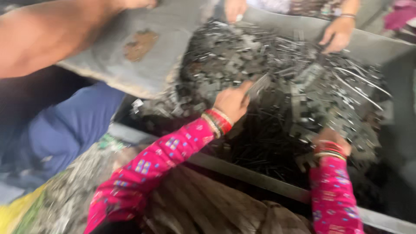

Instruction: The person sorts through a bin of metal parts and long pins, picking them up and moving them to different areas within the bin or to a side platform.

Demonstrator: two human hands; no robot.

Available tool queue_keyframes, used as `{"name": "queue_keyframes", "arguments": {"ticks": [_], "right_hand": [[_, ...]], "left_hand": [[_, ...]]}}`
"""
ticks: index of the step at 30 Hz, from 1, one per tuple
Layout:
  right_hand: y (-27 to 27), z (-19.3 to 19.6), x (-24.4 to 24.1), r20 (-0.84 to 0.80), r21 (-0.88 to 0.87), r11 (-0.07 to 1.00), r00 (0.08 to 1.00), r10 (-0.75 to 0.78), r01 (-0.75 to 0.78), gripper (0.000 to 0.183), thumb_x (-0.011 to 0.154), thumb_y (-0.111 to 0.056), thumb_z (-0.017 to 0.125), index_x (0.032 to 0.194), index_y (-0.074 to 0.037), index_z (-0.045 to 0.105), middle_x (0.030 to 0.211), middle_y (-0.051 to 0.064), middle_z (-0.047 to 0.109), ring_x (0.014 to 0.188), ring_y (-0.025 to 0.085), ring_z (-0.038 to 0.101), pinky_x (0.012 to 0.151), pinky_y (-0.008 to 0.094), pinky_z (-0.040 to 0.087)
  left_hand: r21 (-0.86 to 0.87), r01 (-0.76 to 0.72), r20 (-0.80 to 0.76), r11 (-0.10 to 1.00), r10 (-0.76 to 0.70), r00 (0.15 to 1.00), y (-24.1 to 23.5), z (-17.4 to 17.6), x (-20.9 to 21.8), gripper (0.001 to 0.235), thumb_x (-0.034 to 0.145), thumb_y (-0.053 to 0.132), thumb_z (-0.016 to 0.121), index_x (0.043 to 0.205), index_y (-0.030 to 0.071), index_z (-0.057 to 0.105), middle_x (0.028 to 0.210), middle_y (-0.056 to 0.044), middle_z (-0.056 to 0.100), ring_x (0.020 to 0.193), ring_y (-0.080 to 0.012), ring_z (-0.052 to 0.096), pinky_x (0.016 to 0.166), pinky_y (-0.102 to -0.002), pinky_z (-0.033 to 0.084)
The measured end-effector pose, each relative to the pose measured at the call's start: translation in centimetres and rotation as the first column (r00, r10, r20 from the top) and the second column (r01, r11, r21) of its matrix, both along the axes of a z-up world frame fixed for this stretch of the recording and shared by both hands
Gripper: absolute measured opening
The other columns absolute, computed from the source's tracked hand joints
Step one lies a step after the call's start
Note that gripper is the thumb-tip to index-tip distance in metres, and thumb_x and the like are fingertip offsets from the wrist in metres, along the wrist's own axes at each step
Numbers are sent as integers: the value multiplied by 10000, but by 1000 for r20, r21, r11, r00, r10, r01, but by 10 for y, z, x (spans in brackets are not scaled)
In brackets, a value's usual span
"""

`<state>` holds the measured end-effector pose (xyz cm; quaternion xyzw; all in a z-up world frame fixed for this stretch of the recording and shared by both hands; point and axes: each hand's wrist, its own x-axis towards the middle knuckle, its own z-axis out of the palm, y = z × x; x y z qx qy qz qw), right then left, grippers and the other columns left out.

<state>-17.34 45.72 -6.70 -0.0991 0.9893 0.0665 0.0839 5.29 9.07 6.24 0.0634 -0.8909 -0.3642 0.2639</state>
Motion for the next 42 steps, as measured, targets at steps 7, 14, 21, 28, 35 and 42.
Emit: {"name": "queue_keyframes", "arguments": {"ticks": [7, 14, 21, 28, 35, 42], "right_hand": [[21, -20, -17, 24, 67, 990, 992, -125, 124, 662, 796, -585, 803, 1171, -42, 775, 1196, 259, 739, 1094, 441, 714, 900, 538, 576], [-7, 5, 3, -235, 68, 977, 955, -182, 203, 480, 830, -492, 779, 1044, -65, 817, 1053, 215, 785, 959, 400, 760, 779, 488, 588], [-37, 44, 41, -434, 95, 979, 877, 204, -181, 451, 931, -563, 746, 1023, -122, 754, 831, 155, 766, 829, 362, 746, 713, 465, 572], [-81, 87, 107, -608, -565, 411, 698, 378, -715, 200, 950, -236, 739, 1064, -72, 745, 1034, 116, 733, 945, 300, 708, 852, 414, 566], [-40, 96, 95, 286, -627, -739, 955, 74, 245, 262, 898, -208, 753, 1123, -112, 660, 928, 22, 747, 910, 227, 746, 831, 539, 631], [-50, 115, 108, 404, -677, -617, 903, 144, 401, 814, 1020, -686, 358, 1161, 59, 653, 904, 128, 704, 744, 223, 654, 698, 358, 542]], "left_hand": [[-568, -587, -317, 576, 505, 802, -127, 57, 20, 209, 780, 156, 662, 972, 183, 584, 742, -36, 648, 697, -275, 676, 614, -450, 518], [-643, -742, -258, 188, 859, 442, -292, -4, 64, 201, 922, 185, 601, 1116, 221, 639, 883, -40, 718, 868, -284, 701, 756, -484, 496], [-591, -763, -465, 262, 663, 587, -190, 53, 34, 318, 912, 282, 655, 1185, 120, 639, 1096, -111, 696, 1010, -325, 647, 869, -528, 427], [-322, 373, 654, 870, -80, 752, -5, -15, 10, 239, 804, 299, 757, 980, 141, 790, 979, -159, 741, 933, -347, 731, 842, -470, 586], [-321, 622, 795, 714, -154, 587, 51, -184, -5, 229, 933, 183, 646, 1081, 98, 799, 1209, -125, 742, 1135, -345, 702, 874, -475, 591], [-138, 654, 757, 744, -346, 554, -4, -135, -28, 262, 747, 214, 759, 966, 75, 790, 973, -177, 765, 931, -356, 731, 802, -459, 579]]}}
